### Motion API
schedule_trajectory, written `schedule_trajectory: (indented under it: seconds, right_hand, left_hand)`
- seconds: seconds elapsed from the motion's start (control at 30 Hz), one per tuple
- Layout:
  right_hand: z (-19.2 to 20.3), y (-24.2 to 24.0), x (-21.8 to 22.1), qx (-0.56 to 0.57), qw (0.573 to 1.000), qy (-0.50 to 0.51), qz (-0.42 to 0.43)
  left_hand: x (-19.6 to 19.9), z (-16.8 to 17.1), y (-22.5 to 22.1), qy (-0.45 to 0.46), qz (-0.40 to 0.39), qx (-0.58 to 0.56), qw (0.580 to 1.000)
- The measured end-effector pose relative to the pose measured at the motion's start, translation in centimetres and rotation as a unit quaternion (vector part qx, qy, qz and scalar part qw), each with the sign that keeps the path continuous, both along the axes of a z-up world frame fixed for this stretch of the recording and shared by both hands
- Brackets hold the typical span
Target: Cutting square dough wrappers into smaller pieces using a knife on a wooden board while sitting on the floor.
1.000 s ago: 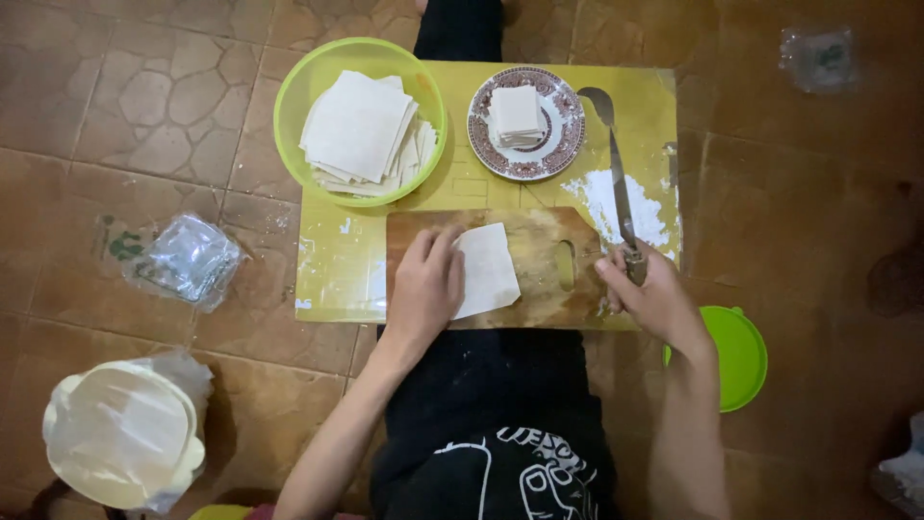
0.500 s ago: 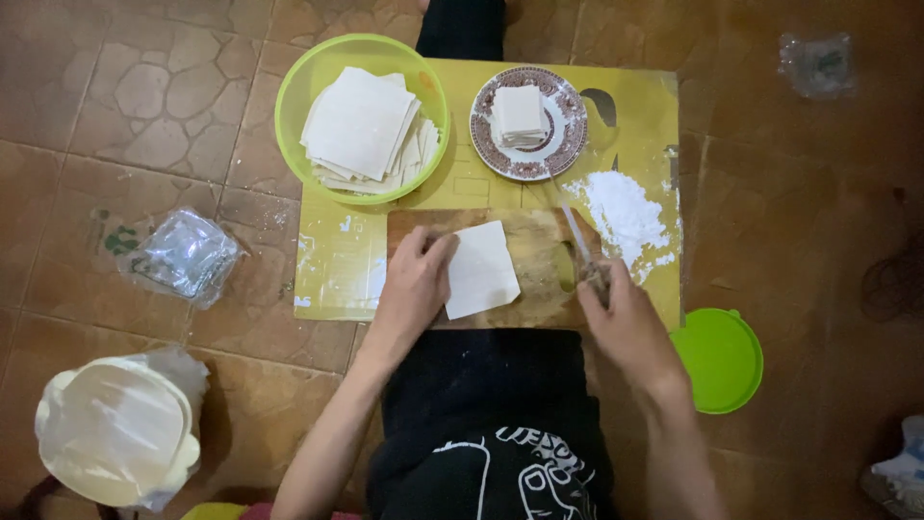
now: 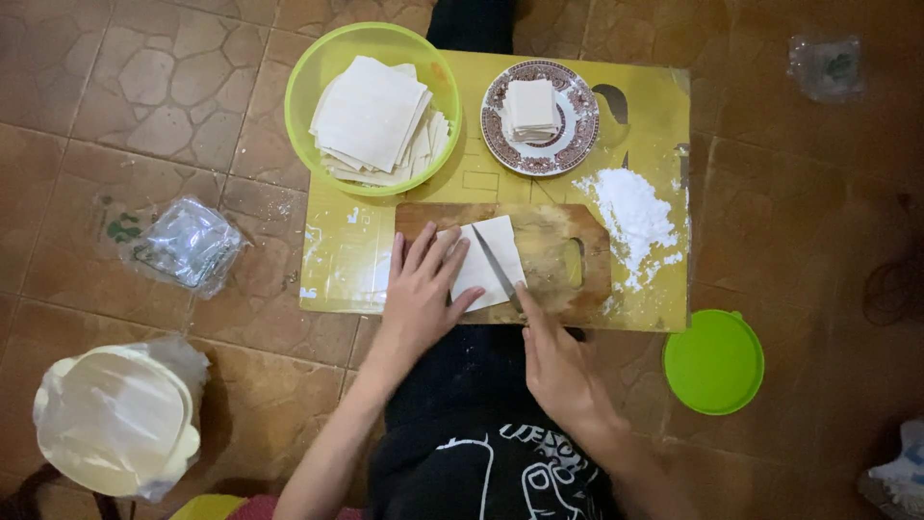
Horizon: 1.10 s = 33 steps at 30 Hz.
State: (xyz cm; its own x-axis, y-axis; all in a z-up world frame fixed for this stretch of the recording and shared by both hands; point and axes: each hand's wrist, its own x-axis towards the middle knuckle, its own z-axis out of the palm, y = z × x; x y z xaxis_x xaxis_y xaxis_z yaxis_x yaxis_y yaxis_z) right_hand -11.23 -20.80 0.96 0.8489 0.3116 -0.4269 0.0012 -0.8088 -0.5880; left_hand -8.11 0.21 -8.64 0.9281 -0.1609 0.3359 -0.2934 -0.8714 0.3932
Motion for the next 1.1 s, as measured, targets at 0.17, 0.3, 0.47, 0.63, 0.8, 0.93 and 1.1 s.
schedule_trajectory:
  seconds: [0.17,0.3,0.47,0.63,0.8,0.93,1.1]
  right_hand:
    - [-0.1,1.0,0.0,-0.069,0.997,-0.019,0.030]
    - [-0.7,1.3,-0.3,-0.090,0.995,-0.003,0.032]
    - [-2.3,1.4,-0.8,-0.094,0.994,-0.036,0.039]
    - [-1.6,2.2,-0.6,-0.118,0.992,-0.004,0.043]
    - [-1.2,2.4,-0.1,-0.146,0.988,-0.015,0.051]
    - [-0.6,2.5,0.1,-0.149,0.987,-0.021,0.056]
    - [-1.4,2.3,-0.1,-0.158,0.985,-0.045,0.060]
  left_hand:
    - [-0.6,1.2,-2.0,-0.024,0.069,0.028,0.997]
    - [-0.4,1.0,0.1,0.047,-0.024,-0.006,0.999]
    - [-0.4,1.6,3.6,0.053,-0.099,0.026,0.993]
    - [-0.8,1.4,2.6,0.063,-0.079,0.047,0.994]
    - [-1.5,1.6,1.5,0.052,-0.030,0.032,0.998]
    - [-1.5,2.0,1.5,0.058,-0.033,0.021,0.998]
    - [-1.4,1.9,1.5,0.055,-0.033,0.015,0.998]
